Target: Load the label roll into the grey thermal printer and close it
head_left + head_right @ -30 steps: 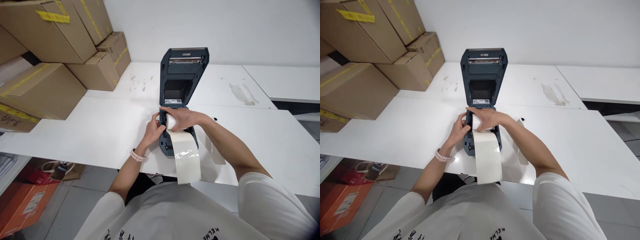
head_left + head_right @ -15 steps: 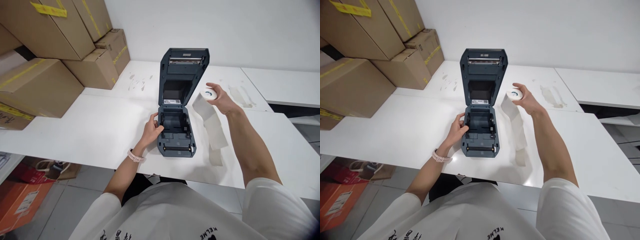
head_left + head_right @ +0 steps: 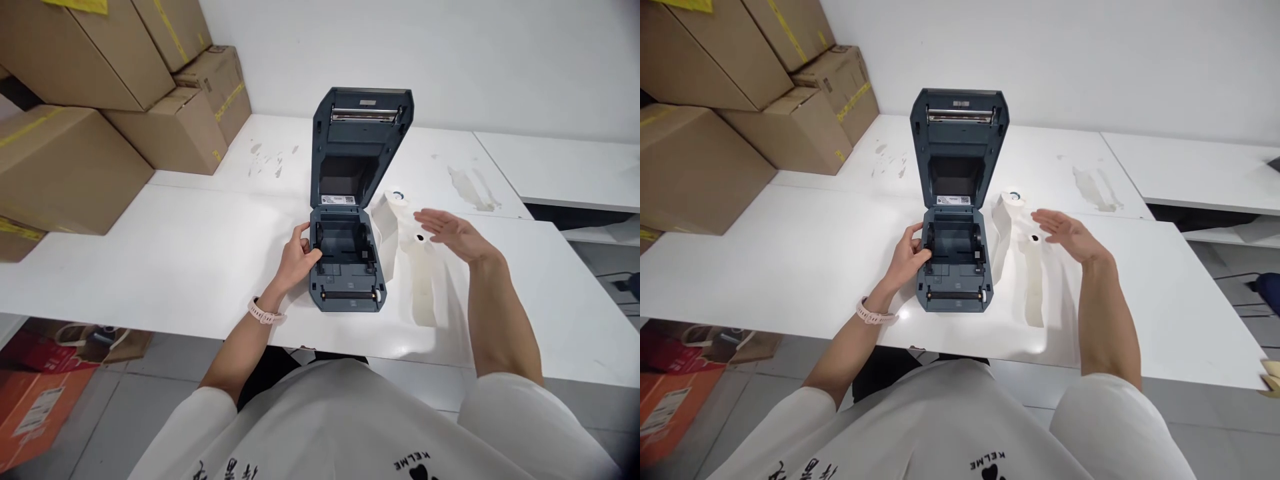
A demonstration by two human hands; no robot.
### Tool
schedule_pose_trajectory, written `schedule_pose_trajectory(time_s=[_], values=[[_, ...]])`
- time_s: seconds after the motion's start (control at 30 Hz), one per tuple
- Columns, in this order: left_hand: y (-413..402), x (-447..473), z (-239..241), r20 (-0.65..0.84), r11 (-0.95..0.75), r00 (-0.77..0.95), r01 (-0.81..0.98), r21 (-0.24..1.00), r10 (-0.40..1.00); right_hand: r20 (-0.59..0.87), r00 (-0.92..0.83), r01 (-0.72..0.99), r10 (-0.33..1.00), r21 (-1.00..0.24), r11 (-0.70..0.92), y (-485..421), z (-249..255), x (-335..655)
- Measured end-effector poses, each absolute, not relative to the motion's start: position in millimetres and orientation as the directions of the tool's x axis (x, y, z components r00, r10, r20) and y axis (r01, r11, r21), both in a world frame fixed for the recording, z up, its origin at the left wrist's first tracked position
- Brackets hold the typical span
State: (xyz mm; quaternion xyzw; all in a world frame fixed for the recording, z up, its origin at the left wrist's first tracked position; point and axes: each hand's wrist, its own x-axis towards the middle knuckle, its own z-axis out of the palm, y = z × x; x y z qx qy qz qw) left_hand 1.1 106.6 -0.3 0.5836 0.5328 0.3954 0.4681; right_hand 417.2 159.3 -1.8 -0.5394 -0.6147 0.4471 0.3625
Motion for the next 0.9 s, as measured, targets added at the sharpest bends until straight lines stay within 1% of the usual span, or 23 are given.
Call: schedule_pose_trajectory(time_s=[0.1,0.17,0.2,0.27,0.33,0.37,0.43,0.5,0.6,0.67,0.73,0.77,0.83,0.9], values=[[107.3,1.2,-1.0,-0.035,0.005,0.118,0.248,0.969,0.992,-0.133,-0.235,0.389,0.963,-0.921,-0.032,130.5,-4.8,407.9],[107.9,1.0,-1.4,-0.032,0.001,0.117,0.256,0.967,0.993,-0.161,-0.313,0.397,0.936,-0.917,-0.025,121.1,0.7,395.2],[108.1,1.0,-1.5,-0.031,-0.001,0.119,0.260,0.966,0.992,-0.147,-0.351,0.376,0.925,-0.926,-0.004,118.7,7.4,388.3],[108.2,0.9,-1.3,-0.031,-0.003,0.123,0.263,0.965,0.992,-0.057,-0.427,0.288,0.902,-0.955,0.076,116.0,29.5,372.5],[108.0,1.2,-0.6,-0.029,-0.004,0.122,0.268,0.964,0.992,0.058,-0.508,0.228,0.860,-0.953,0.199,115.0,60.0,350.5],[107.9,1.4,-0.1,-0.027,-0.006,0.117,0.272,0.962,0.993,0.098,-0.552,0.243,0.828,-0.931,0.273,115.1,75.9,336.0],[107.6,1.8,1.0,-0.024,-0.006,0.104,0.277,0.961,0.994,0.102,-0.623,0.393,0.776,-0.816,0.423,118.0,102.3,300.4],[107.4,2.2,2.2,-0.027,-0.001,0.098,0.273,0.962,0.995,0.055,-0.674,0.550,0.737,-0.628,0.550,125.2,114.8,260.8],[107.2,2.7,3.0,-0.027,0.000,0.101,0.261,0.965,0.995,-0.116,-0.654,0.736,0.747,-0.327,0.593,140.4,105.5,211.2],[107.2,2.8,2.9,-0.020,-0.007,0.101,0.261,0.965,0.995,-0.210,-0.619,0.785,0.757,-0.183,0.592,147.9,90.3,192.8],[107.2,2.9,2.7,-0.009,-0.018,0.098,0.270,0.963,0.995,-0.235,-0.615,0.786,0.753,-0.108,0.609,148.9,77.3,187.4],[107.2,2.9,2.7,-0.004,-0.023,0.096,0.277,0.961,0.995,-0.218,-0.626,0.777,0.748,-0.096,0.622,146.3,73.0,188.8],[107.1,3.0,3.0,-0.003,-0.025,0.095,0.290,0.957,0.995,-0.125,-0.660,0.751,0.741,-0.117,0.650,133.6,68.7,197.3],[106.8,3.0,3.8,-0.007,-0.022,0.096,0.298,0.954,0.995,0.026,-0.680,0.716,0.733,-0.193,0.671,111.2,67.2,209.0]])
